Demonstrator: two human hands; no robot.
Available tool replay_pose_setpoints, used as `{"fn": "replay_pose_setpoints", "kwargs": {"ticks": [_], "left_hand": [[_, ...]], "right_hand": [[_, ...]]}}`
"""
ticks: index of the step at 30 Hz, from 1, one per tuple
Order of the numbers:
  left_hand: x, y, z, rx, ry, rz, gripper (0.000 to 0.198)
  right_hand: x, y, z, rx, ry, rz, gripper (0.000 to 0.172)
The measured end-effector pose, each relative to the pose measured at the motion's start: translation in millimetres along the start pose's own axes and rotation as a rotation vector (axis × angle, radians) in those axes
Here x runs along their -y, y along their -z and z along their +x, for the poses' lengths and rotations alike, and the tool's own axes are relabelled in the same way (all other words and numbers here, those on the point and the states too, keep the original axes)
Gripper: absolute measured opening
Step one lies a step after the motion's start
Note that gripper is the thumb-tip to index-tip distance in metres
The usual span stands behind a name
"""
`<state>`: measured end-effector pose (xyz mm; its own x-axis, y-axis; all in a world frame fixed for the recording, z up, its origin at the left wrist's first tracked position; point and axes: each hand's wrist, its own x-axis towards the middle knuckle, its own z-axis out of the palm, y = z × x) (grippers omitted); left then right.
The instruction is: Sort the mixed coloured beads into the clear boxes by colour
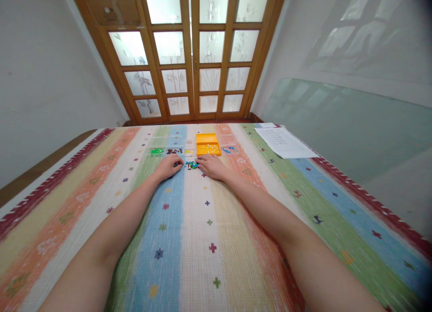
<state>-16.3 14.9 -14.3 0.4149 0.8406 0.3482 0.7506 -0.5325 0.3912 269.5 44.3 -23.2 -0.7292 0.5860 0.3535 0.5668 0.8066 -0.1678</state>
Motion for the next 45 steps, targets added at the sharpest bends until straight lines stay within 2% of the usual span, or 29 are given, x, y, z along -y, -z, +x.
{"fn": "replay_pose_setpoints", "kwargs": {"ticks": [12,28,37,45], "left_hand": [[-0.4,-0.7,-0.1,-0.001,0.014,0.01,0.016],[1.9,-2.0,-0.3,-0.009,-0.007,0.034,0.016],[1.7,-2.6,-0.3,-0.021,-0.012,0.004,0.015],[2.7,-3.2,-0.2,-0.014,-0.011,0.026,0.015]], "right_hand": [[2.7,-1.5,5.6,0.034,0.023,0.005,0.034],[0.8,-6.9,4.7,-0.011,-0.006,0.022,0.035],[12.4,3.4,5.1,0.097,0.019,-0.011,0.038],[11.5,-5.5,7.7,0.035,-0.007,0.012,0.036]]}}
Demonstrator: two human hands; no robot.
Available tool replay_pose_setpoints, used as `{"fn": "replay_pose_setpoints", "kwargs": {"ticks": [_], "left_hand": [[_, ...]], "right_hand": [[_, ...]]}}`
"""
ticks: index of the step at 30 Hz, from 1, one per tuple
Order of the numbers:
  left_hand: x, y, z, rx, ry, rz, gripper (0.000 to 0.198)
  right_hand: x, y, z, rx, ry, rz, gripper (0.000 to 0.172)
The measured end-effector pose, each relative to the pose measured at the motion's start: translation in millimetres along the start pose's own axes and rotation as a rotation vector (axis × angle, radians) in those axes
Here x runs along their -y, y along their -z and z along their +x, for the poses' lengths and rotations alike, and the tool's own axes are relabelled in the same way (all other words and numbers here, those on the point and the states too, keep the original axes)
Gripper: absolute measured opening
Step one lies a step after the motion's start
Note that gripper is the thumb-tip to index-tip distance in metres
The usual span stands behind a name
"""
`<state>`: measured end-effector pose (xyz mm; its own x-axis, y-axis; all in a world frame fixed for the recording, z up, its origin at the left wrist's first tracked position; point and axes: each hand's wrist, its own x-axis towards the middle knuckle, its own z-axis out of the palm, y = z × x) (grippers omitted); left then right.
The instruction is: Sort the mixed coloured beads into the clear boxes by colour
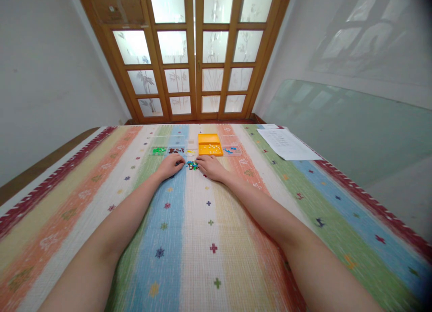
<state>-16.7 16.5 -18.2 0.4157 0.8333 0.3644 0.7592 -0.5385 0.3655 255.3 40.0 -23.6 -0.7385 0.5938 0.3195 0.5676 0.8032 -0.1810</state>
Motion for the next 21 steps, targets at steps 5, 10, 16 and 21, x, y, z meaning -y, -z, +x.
{"fn": "replay_pose_setpoints", "kwargs": {"ticks": [5,10,16,21], "left_hand": [[-1.0,1.5,-0.2,0.005,0.001,-0.005,0.016],[-0.9,1.9,-0.5,0.016,0.013,-0.009,0.016],[-0.7,2.3,-1.3,-0.002,0.022,-0.028,0.017],[-0.3,3.2,-1.4,-0.012,0.1,-0.08,0.019]], "right_hand": [[-3.9,0.3,-0.6,-0.059,0.0,0.04,0.038],[-14.4,14.0,-8.6,-0.191,-0.078,0.036,0.041],[-48.7,33.2,-19.4,-0.413,-0.407,0.015,0.045],[-72.1,36.3,-27.3,-0.464,-0.567,-0.04,0.043]]}}
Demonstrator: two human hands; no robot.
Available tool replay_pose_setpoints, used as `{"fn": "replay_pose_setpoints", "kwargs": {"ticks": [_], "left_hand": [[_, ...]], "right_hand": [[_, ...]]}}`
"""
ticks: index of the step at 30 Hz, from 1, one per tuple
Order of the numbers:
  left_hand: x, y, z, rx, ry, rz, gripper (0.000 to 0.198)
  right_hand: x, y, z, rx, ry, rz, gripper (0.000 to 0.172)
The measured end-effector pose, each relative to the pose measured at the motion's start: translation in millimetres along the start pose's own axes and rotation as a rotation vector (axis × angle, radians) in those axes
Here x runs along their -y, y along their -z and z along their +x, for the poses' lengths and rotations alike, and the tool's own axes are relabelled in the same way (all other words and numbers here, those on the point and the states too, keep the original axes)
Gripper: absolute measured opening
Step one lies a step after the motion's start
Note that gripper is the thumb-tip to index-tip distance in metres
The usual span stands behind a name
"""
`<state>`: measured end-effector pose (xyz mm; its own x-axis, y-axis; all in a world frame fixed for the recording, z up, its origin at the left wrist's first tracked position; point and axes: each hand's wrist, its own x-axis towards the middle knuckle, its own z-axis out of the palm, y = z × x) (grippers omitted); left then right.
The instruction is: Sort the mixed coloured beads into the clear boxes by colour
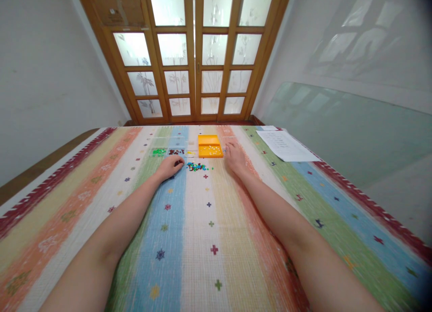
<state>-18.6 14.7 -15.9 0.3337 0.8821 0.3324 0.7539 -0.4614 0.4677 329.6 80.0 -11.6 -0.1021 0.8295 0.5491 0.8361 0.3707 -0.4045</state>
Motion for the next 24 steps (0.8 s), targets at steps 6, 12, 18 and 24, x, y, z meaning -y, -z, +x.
{"fn": "replay_pose_setpoints", "kwargs": {"ticks": [6,12,18,24], "left_hand": [[6.8,-1.3,1.6,-0.112,0.13,-0.124,0.02],[22.6,-0.3,6.6,-0.318,0.264,-0.316,0.021],[40.0,9.3,7.7,-0.556,0.421,-0.506,0.024],[61.1,20.0,5.3,-0.752,0.545,-0.595,0.026]], "right_hand": [[-12.8,-2.8,-0.1,0.011,-0.022,-0.062,0.039],[-11.6,-8.7,-1.8,0.049,0.015,-0.047,0.036],[-7.1,-12.0,-4.0,0.041,0.023,-0.025,0.036],[-3.7,-15.3,-5.0,0.043,0.061,-0.012,0.035]]}}
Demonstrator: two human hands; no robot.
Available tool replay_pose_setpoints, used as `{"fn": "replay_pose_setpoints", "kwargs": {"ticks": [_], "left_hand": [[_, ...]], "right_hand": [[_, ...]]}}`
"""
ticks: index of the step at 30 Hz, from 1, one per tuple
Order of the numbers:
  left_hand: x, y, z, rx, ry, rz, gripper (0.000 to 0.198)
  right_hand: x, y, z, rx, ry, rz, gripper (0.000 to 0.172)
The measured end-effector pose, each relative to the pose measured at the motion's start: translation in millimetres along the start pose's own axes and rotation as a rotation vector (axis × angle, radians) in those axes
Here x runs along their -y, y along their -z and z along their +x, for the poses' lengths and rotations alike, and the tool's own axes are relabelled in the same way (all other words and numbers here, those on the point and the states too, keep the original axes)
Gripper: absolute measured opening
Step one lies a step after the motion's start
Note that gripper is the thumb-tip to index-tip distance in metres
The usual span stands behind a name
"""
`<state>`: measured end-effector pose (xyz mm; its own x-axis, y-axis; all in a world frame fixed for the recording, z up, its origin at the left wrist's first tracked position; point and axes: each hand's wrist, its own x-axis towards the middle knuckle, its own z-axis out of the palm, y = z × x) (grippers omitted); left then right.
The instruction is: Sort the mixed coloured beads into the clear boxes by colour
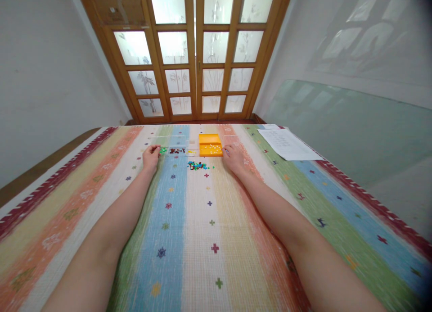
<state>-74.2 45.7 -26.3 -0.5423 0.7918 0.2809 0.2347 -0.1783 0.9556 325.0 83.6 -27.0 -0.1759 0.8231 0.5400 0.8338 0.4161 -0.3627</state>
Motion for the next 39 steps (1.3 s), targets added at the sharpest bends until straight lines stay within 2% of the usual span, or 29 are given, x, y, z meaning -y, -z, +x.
{"fn": "replay_pose_setpoints", "kwargs": {"ticks": [4,7,12,15,20,23,26,39], "left_hand": [[2.2,4.5,6.3,-0.043,0.064,-0.037,0.035],[3.2,5.2,6.7,-0.031,0.069,-0.029,0.04],[-2.2,1.1,-5.4,0.063,-0.131,0.247,0.032],[-12.3,-7.6,-20.6,0.239,-0.279,0.416,0.025],[-29.2,-26.6,-48.3,0.639,-0.561,0.598,0.024],[-32.8,-34.4,-58.8,0.763,-0.692,0.659,0.028],[-32.6,-38.1,-62.7,0.794,-0.731,0.7,0.03],[-34.4,-37.0,-64.5,0.742,-0.672,0.733,0.017]], "right_hand": [[3.0,0.1,-0.8,0.008,0.022,0.005,0.035],[5.5,1.5,-1.6,0.004,0.05,0.024,0.035],[15.6,6.2,-4.1,0.028,0.126,0.058,0.031],[26.9,11.4,-7.4,0.099,0.201,0.075,0.03],[41.2,15.3,-13.3,0.18,0.27,0.064,0.029],[42.2,13.5,-14.3,0.194,0.277,0.055,0.028],[41.5,12.0,-14.4,0.194,0.279,0.051,0.028],[44.4,9.8,-15.0,0.217,0.285,0.028,0.031]]}}
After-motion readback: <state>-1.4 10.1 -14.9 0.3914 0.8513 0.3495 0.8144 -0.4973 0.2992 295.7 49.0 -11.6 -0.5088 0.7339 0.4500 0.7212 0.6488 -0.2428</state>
